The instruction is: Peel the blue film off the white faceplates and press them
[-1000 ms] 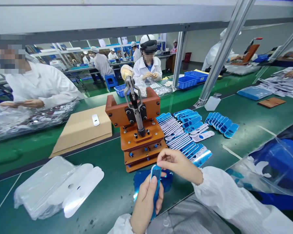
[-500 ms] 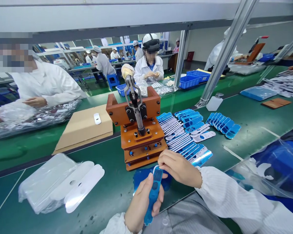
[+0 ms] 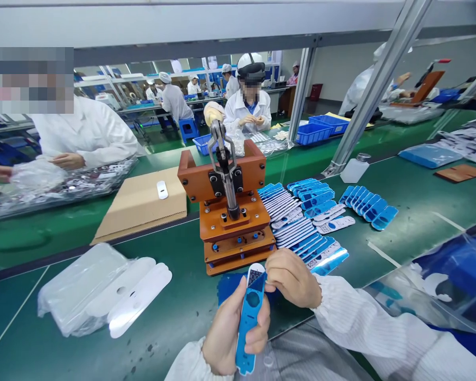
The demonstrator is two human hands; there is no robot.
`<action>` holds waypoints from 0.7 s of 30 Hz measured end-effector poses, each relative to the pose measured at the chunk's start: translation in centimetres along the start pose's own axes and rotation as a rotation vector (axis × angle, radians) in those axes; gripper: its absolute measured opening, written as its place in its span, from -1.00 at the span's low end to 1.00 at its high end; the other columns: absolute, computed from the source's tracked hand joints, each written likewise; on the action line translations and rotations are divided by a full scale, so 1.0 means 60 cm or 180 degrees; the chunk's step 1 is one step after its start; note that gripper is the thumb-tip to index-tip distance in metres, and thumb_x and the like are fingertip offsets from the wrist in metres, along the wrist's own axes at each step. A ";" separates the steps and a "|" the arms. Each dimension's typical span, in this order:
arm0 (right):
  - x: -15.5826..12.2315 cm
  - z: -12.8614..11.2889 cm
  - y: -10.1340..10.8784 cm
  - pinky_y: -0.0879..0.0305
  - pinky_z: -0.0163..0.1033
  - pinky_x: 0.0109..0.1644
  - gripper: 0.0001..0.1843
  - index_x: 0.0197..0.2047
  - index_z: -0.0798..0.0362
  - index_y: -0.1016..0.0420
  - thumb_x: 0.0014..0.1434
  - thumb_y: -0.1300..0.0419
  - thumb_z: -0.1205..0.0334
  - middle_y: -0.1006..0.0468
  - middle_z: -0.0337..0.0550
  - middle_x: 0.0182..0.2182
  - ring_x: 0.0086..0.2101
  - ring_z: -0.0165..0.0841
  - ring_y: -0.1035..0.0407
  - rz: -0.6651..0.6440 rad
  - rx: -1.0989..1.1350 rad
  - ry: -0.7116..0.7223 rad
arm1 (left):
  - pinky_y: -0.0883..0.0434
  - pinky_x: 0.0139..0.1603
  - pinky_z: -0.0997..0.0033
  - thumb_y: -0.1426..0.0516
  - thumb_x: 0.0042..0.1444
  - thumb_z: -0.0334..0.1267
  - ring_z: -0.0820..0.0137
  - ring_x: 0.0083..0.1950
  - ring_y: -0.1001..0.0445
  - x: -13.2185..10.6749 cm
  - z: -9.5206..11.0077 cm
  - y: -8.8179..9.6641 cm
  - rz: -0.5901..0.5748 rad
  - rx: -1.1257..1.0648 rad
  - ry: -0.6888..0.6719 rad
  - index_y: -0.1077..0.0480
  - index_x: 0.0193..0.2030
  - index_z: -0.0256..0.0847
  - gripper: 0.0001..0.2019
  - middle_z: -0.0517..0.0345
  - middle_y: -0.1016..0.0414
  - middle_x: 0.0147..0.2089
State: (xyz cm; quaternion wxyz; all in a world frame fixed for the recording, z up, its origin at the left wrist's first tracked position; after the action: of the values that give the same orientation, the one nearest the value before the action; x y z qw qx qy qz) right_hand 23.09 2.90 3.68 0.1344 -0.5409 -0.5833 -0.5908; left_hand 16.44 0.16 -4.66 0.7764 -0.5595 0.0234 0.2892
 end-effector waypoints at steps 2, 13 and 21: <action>-0.002 -0.005 -0.004 -0.26 -0.24 -0.24 -0.88 -0.27 0.07 -0.30 0.19 -0.02 0.47 -0.43 -0.14 -0.35 -0.28 -0.38 -0.29 -0.0044 -0.0012 0.0003 | 0.12 -0.73 0.62 0.27 0.22 0.15 0.65 -0.77 0.04 -0.001 0.007 0.008 0.0128 -0.0092 -0.0088 -0.32 -0.53 -0.33 -0.36 0.26 -0.04 -0.76; -0.021 -0.070 -0.038 -0.18 -0.26 -0.33 -0.85 -0.33 0.07 -0.22 0.25 0.05 0.46 -0.39 -0.15 -0.42 -0.38 -0.40 -0.20 -0.0295 0.0364 -0.0401 | -0.40 -0.26 0.51 -0.08 0.14 -0.02 0.52 -0.32 -0.39 -0.063 0.093 0.075 0.1493 -0.0352 -0.1678 -0.40 -0.11 -0.23 -0.67 0.16 -0.38 -0.29; -0.056 -0.013 -0.006 -0.23 -0.32 -0.33 -0.83 -0.32 0.04 -0.17 0.32 0.13 0.29 -0.30 -0.20 -0.43 -0.39 -0.44 -0.25 0.0499 0.1069 -0.2015 | -0.44 -0.18 0.62 -0.11 0.03 0.13 0.54 -0.23 -0.41 -0.266 0.213 0.195 0.2794 0.0061 -0.3477 -0.41 -0.19 -0.04 -0.66 0.35 -0.45 -0.26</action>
State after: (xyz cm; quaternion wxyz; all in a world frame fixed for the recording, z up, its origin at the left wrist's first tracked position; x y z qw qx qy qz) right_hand 23.71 0.74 1.02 0.0790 -0.7105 -0.6416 -0.2781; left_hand -6.04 7.10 -4.17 0.4933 -0.2661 -0.1438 0.8156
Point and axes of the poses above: each hand's wrist, its own x-axis towards the middle knuckle, its own y-axis out of the back of the hand, z = x × y, the point moved 9 cm from there along x, towards the middle knuckle
